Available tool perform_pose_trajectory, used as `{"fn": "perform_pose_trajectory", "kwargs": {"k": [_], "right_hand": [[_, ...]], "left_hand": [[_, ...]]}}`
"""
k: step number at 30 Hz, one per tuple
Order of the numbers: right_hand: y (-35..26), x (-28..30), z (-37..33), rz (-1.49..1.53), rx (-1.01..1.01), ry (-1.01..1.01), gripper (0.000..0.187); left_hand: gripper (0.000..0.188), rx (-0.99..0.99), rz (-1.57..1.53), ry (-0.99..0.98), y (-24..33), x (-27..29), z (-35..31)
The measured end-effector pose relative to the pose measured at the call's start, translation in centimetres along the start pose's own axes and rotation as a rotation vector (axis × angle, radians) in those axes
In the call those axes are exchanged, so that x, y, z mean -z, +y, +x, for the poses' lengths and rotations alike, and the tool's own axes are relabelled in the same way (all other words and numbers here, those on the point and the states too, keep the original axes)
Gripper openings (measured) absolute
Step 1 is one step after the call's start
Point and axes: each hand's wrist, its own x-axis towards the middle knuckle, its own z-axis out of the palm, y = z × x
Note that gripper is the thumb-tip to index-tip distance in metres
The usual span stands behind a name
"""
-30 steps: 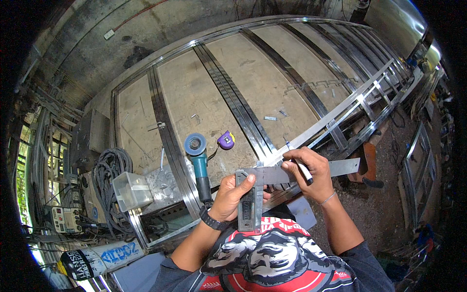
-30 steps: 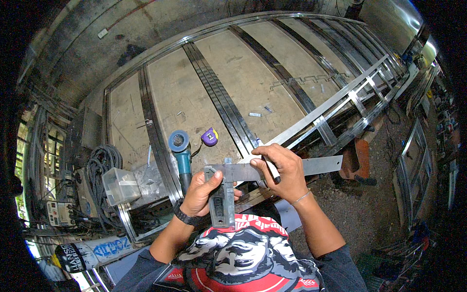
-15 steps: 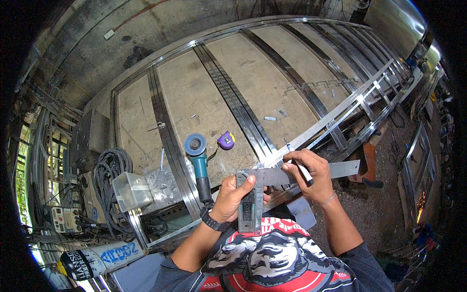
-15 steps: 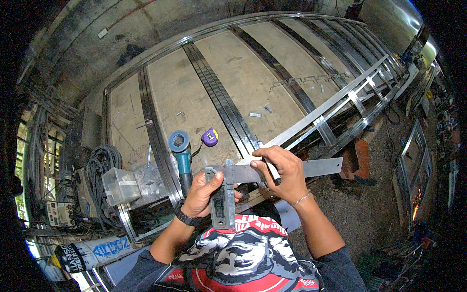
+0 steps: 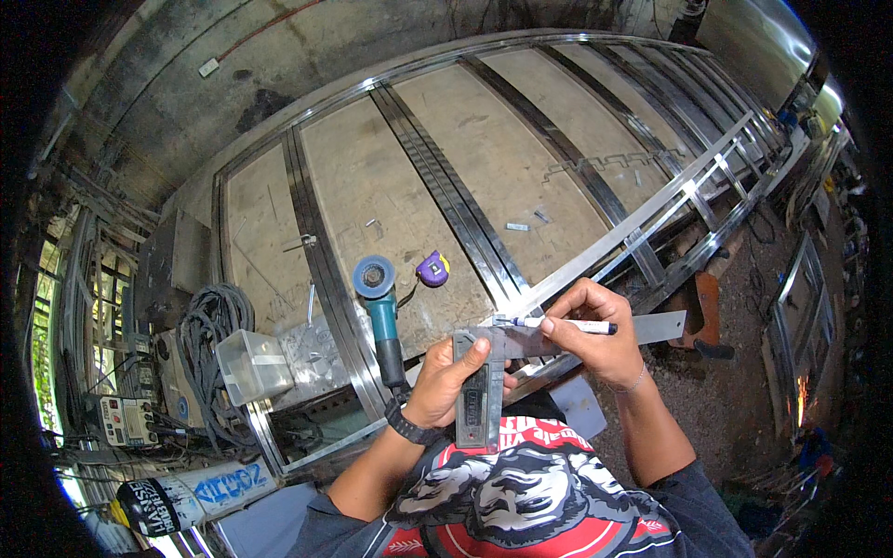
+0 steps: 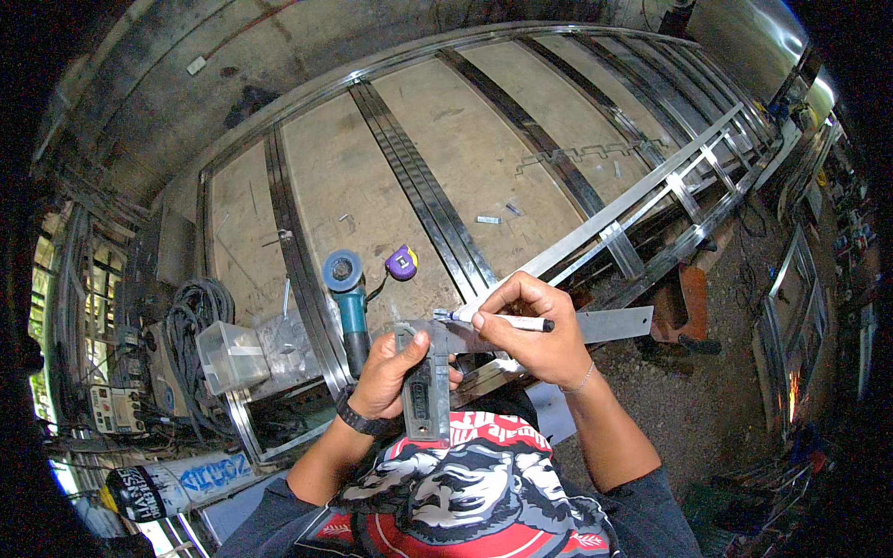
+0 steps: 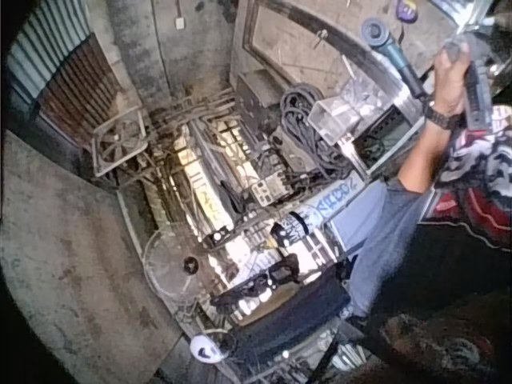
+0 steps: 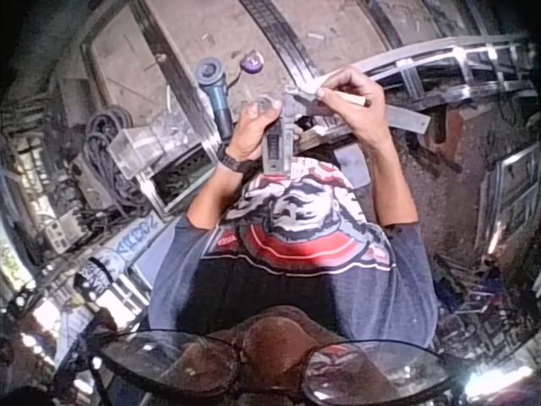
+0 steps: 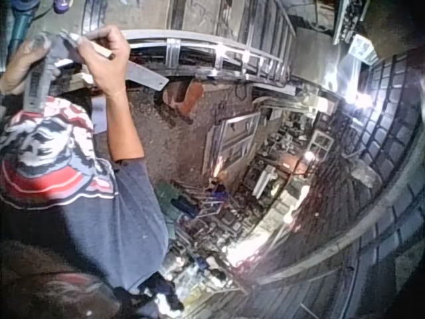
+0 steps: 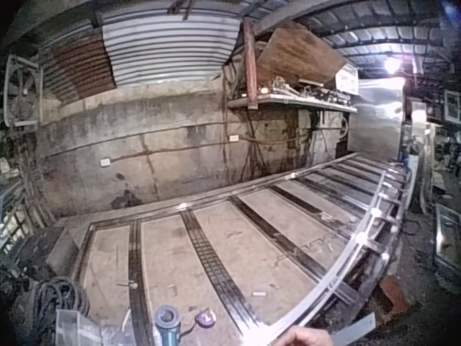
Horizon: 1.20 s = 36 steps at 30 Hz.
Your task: The person measures and marks metal frame components on a workbench using a tape measure, marker, and square. They align the frame pieces, take measurements, and mark cut lines for fabrication.
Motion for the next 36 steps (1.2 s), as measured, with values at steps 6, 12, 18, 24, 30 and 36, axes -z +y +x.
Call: {"fn": "perform_pose_trajectory", "kwargs": {"k": [6,12,18,24,30,36], "right_hand": [[0.4,0.0,0.2,-0.036,0.003,-0.02,0.015],[0.1,0.0,0.4,-0.078,-0.005,-0.048,0.015],[0.3,0.1,0.6,-0.097,-0.013,-0.06,0.016],[-0.4,1.9,0.2,-0.211,0.004,0.021,0.016],[1.5,1.9,0.6,-0.427,0.198,0.157,0.032],[4.4,1.1,0.6,-0.796,0.246,-0.006,0.023]], "left_hand": [[0.043,-0.001,-0.003,0.0,-0.1,0.1,-0.1],[0.041,-0.004,-0.014,0.007,-0.2,0.1,0.1],[0.042,-0.001,-0.02,0.003,-0.1,0.2,0.1],[0.043,-0.009,-0.017,0.007,0.1,0.5,0.3],[0.045,-0.004,-0.079,0.047,-0.2,1.0,0.5],[0.052,0.016,-0.06,-0.031,-1.1,2.2,0.9]]}}
